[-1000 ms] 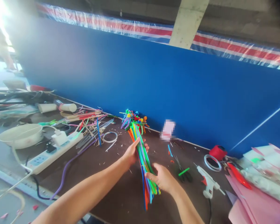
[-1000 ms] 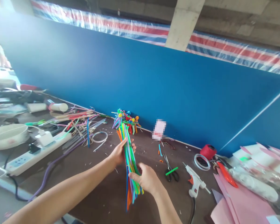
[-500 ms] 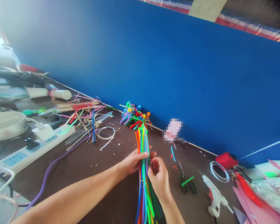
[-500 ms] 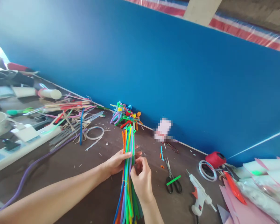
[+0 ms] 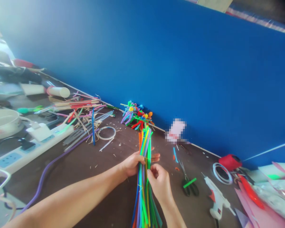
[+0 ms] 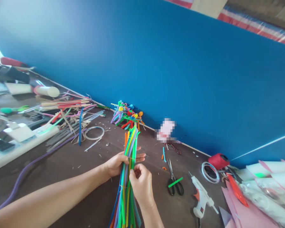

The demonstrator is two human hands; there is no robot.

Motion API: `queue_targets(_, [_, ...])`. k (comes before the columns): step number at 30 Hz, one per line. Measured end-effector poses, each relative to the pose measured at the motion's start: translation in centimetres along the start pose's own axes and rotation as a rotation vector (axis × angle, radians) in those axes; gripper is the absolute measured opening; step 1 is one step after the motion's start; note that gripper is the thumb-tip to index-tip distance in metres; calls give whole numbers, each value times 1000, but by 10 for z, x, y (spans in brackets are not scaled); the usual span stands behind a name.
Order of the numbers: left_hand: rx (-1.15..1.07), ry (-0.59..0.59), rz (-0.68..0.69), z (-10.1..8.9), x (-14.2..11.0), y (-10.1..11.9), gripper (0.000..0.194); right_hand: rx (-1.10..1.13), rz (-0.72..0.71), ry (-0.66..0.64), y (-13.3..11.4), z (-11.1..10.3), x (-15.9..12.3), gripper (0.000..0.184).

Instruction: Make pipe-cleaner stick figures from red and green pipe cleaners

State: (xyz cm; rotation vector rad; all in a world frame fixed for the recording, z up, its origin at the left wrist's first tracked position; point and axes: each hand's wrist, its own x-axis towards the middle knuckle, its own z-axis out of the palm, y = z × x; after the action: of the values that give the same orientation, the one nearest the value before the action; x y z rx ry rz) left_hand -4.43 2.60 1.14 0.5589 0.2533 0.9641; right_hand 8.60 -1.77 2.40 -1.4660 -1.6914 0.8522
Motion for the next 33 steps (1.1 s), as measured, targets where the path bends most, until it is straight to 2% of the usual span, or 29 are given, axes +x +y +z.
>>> queue_targets(4, [-16, -3, -19, -2, 1, -1, 74, 272, 181, -46, 7, -3, 4, 16])
queue_targets(7, [-30, 11, -27, -3, 2, -1, 75, 354, 249, -63, 12, -4, 6, 16])
queue_targets(20, [66, 84, -17, 4, 0, -4, 66, 320, 179, -136, 10, -1, 2, 19])
queue_targets(22, [100, 126, -11, 6, 0, -6, 66, 274, 126, -119, 8, -1, 1, 19])
queue_targets(25, [193, 249, 31, 10, 0, -9, 61, 274, 45, -96, 0, -4, -3, 16])
queue_targets(27, [234, 342, 70, 12, 0, -10, 55, 354, 36, -165, -7, -7, -7, 14])
queue_targets(29, [217, 397, 100, 13, 1, -10, 49, 481, 35, -299, -10, -10, -12, 15])
queue_targets(33, [118, 407, 121, 10, 4, -9, 38, 791, -38, -518, -6, -20, -19, 18])
